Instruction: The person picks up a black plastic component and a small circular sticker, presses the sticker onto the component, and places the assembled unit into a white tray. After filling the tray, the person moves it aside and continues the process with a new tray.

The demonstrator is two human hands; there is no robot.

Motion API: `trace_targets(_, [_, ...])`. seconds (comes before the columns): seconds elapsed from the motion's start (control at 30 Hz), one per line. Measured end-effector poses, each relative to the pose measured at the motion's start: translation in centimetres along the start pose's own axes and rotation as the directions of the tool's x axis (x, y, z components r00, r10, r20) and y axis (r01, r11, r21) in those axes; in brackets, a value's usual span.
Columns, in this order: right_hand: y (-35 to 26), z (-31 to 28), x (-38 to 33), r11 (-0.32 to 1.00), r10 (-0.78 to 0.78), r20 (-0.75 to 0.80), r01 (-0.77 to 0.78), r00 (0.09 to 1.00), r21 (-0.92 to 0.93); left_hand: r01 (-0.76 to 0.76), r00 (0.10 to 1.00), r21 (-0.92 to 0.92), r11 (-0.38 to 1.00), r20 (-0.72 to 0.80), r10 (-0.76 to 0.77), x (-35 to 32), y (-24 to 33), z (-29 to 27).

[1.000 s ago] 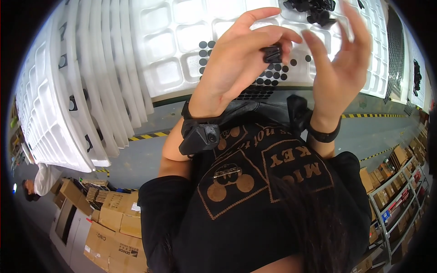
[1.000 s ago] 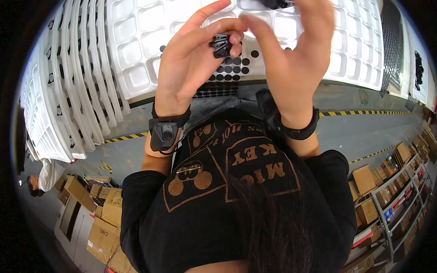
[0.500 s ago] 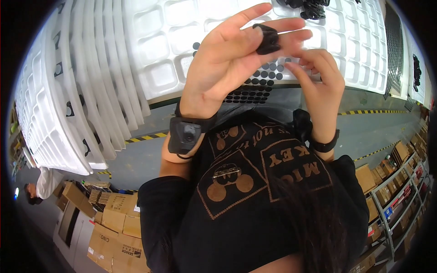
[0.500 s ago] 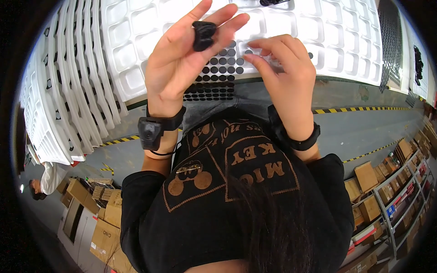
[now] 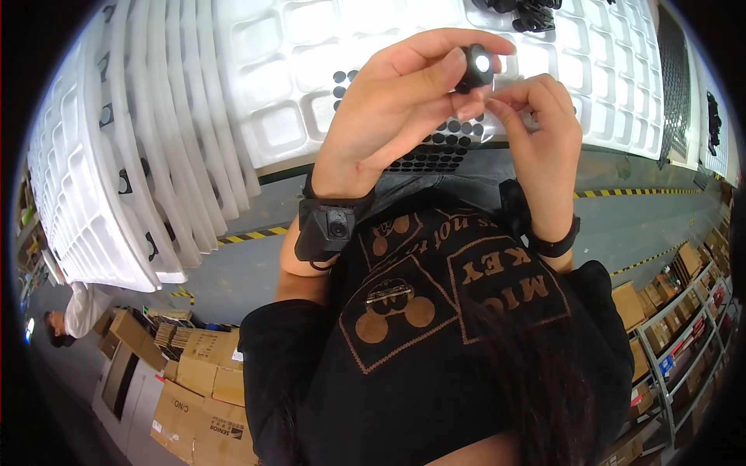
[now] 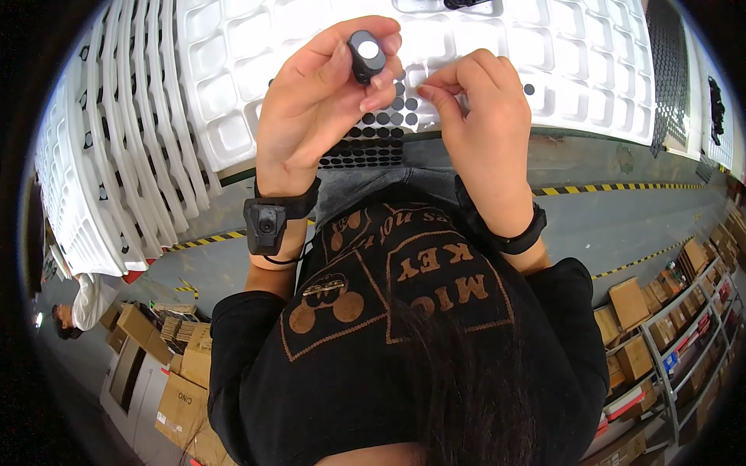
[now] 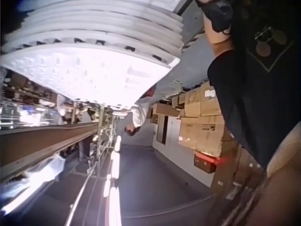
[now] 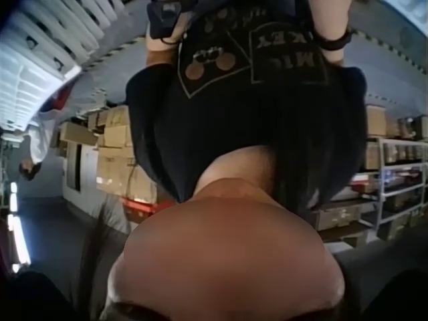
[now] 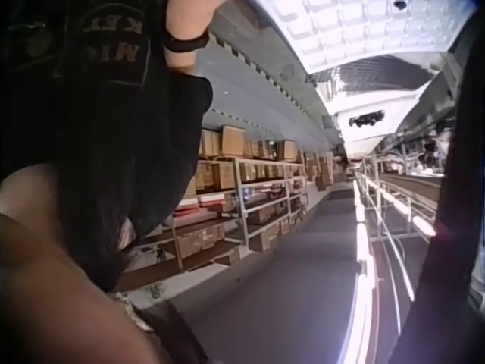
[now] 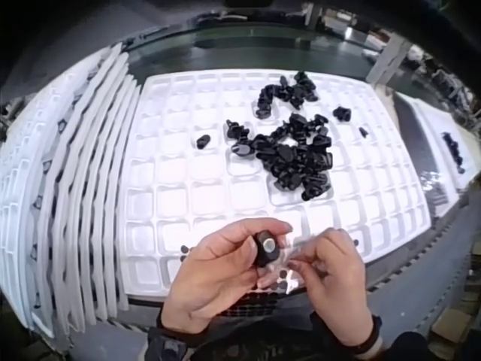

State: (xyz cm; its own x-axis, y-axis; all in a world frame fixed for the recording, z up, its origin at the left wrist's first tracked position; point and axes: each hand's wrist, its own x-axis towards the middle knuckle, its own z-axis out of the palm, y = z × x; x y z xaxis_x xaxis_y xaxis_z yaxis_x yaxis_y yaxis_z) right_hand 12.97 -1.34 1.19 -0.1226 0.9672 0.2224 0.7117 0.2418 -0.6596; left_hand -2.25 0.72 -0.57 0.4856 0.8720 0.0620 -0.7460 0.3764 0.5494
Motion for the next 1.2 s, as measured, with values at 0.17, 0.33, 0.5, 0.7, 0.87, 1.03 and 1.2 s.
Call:
trace_targets(0.17, [-0.1, -0.4, 0.1, 0.999, 0.008, 0.048, -0.006, 0.999, -0.041, 0.043, 0.998, 0.011, 0.999, -0.036, -0.043, -0.1, 0.1, -0.2])
trace_targets(0.33, [0.5, -1.4, 0.4, 0.902, 0.180, 0.144, -0.222, 0.973, 0.371, 0.043, 0.997, 0.044, 0.998, -0.062, -0.040, -0.4, 0.2, -0.5])
trace_targets(0.5, [-1.9, -0.5, 1.5, 0.816, 0.020, -0.248, 0.128, 0.968, 0.564, 0.073, 0.995, -0.036, 0.997, -0.058, -0.075, -0.5, 0.2, -0.5])
trace_targets(0.7, [-2.8, 0.6, 1.7, 0.834, -0.125, -0.195, 0.209, 0.973, 0.510, 0.083, 0.994, -0.106, 0.991, -0.055, -0.090, -0.4, 0.5, -0.4])
trace_targets(0.87, [-2.7, 1.0, 2.0, 0.871, -0.219, -0.184, 0.277, 0.958, 0.407, 0.068, 0.994, -0.084, 0.994, -0.084, -0.075, -0.6, 0.4, -0.5])
trace_targets(1.03, [-2.7, 0.4, 2.1, 0.876, -0.227, -0.129, 0.260, 0.965, 0.407, 0.088, 0.990, -0.071, 0.994, -0.103, -0.095, -0.6, 0.6, -0.3])
trace_targets(1.2, [-3.6, 0.6, 2.4, 0.843, -0.075, -0.122, 0.129, 0.990, 0.523, 0.060, 0.995, -0.041, 0.997, -0.076, -0.063, -0.4, 0.4, -0.6])
